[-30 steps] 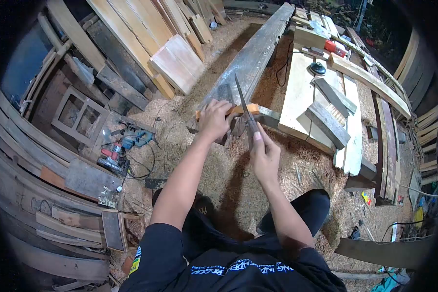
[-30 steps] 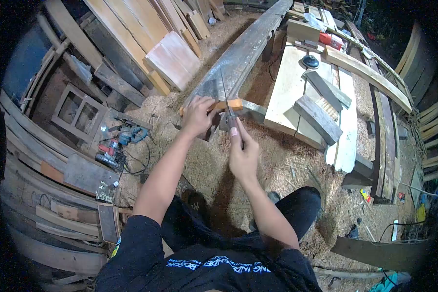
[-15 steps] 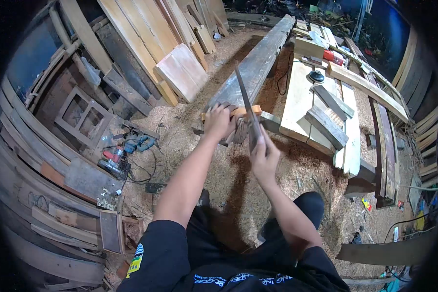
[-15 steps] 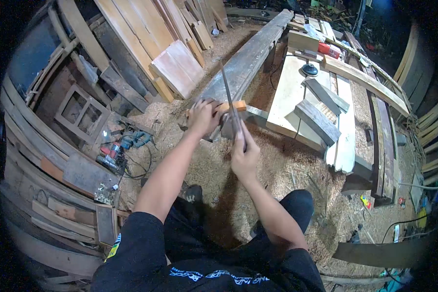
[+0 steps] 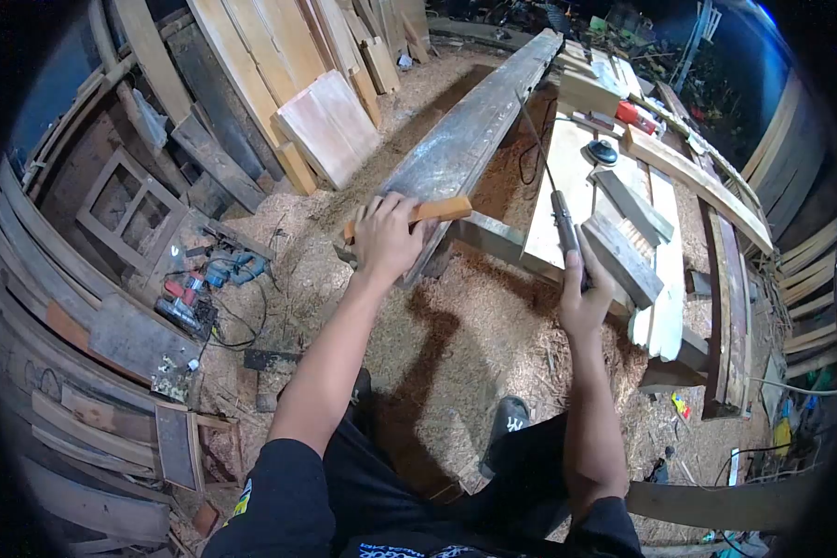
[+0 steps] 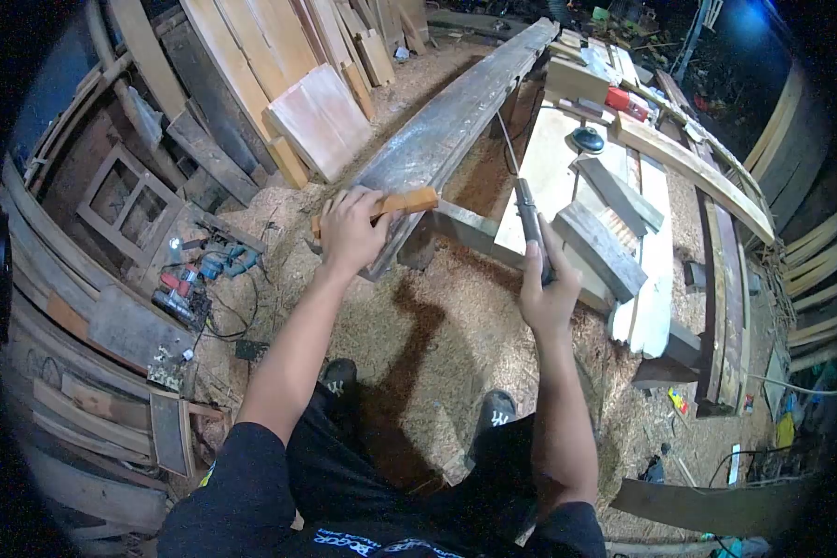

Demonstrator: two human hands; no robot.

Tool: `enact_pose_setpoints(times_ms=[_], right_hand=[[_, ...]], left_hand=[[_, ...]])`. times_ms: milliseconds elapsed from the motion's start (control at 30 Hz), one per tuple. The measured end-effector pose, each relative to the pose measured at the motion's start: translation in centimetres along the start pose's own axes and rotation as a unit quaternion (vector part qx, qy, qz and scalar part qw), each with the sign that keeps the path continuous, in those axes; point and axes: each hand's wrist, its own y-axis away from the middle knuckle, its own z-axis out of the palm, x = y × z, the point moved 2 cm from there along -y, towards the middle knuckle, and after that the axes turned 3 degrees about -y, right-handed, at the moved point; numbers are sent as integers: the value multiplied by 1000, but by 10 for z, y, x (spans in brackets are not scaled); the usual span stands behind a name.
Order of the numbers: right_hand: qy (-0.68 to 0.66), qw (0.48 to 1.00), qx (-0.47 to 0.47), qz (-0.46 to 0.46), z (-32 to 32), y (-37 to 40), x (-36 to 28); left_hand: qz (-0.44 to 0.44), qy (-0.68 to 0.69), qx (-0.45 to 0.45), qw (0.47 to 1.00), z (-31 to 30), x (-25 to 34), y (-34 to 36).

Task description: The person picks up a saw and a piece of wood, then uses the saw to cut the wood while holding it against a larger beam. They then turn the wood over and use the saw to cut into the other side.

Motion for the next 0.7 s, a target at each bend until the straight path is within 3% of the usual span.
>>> enact_pose_setpoints(times_ms=[200,467,567,600,700], right_hand=[[60,997,-23,-49,-6,8,18],[65,997,-28,40,-8,18,30],[47,998,-28,-16,-5,16,28],[51,997,-41,27,-7,19,29],[74,997,-31,10,-10,22,37]], left_hand=[[89,112,33,989,-5,-1,9],[192,96,73,974,-33,17,6],[220,90,80,968,-38,22,6],[229,90,84,966,-38,22,5],[254,72,115,958,-38,21,4]])
